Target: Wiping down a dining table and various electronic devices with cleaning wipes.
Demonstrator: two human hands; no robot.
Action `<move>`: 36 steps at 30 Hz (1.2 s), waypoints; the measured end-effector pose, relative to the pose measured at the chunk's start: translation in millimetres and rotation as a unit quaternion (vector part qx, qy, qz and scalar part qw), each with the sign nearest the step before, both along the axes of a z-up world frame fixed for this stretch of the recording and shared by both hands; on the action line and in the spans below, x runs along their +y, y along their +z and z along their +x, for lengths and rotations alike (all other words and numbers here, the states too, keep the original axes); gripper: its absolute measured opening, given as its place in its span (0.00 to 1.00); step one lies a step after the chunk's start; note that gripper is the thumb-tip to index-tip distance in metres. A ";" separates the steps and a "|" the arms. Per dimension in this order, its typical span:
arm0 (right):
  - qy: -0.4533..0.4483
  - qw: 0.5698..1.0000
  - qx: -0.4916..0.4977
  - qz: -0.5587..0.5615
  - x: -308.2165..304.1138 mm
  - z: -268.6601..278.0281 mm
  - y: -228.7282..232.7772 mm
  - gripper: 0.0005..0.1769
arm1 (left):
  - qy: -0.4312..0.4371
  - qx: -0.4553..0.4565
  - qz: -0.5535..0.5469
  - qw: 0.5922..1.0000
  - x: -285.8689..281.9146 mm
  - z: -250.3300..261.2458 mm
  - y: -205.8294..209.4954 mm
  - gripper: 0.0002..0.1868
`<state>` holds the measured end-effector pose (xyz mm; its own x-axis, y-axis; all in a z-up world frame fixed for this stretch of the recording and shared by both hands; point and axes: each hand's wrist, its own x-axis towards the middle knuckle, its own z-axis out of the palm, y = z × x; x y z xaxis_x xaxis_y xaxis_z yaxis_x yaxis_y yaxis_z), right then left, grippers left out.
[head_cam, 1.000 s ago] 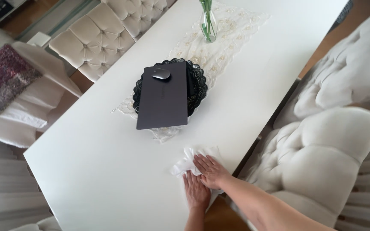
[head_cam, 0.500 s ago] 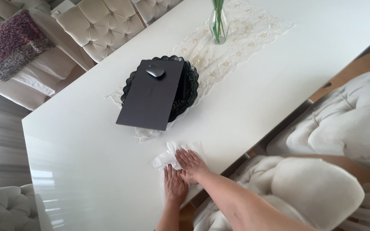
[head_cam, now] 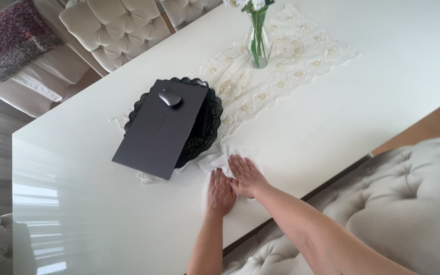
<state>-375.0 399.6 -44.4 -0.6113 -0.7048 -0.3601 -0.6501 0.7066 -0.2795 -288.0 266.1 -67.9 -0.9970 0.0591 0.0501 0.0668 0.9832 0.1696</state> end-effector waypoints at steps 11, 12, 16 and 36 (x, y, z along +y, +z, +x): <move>0.006 0.997 0.043 0.064 123.1 -134.8 -4.6 0.40 | 0.006 0.002 -0.074 0.997 126.1 -141.3 -29.0 0.29; 0.004 0.996 0.051 0.068 130.4 -142.3 -3.2 0.40 | 0.007 0.023 -0.071 0.997 132.7 -149.2 -34.9 0.30; 0.008 0.997 0.058 0.045 148.5 -169.1 -16.0 0.41 | 0.030 -0.028 -0.036 0.999 153.5 -171.9 -28.5 0.26; 0.083 0.993 0.078 0.030 280.9 -288.6 -30.6 0.42 | 0.098 -0.068 -0.059 0.991 297.8 -275.3 -18.6 0.27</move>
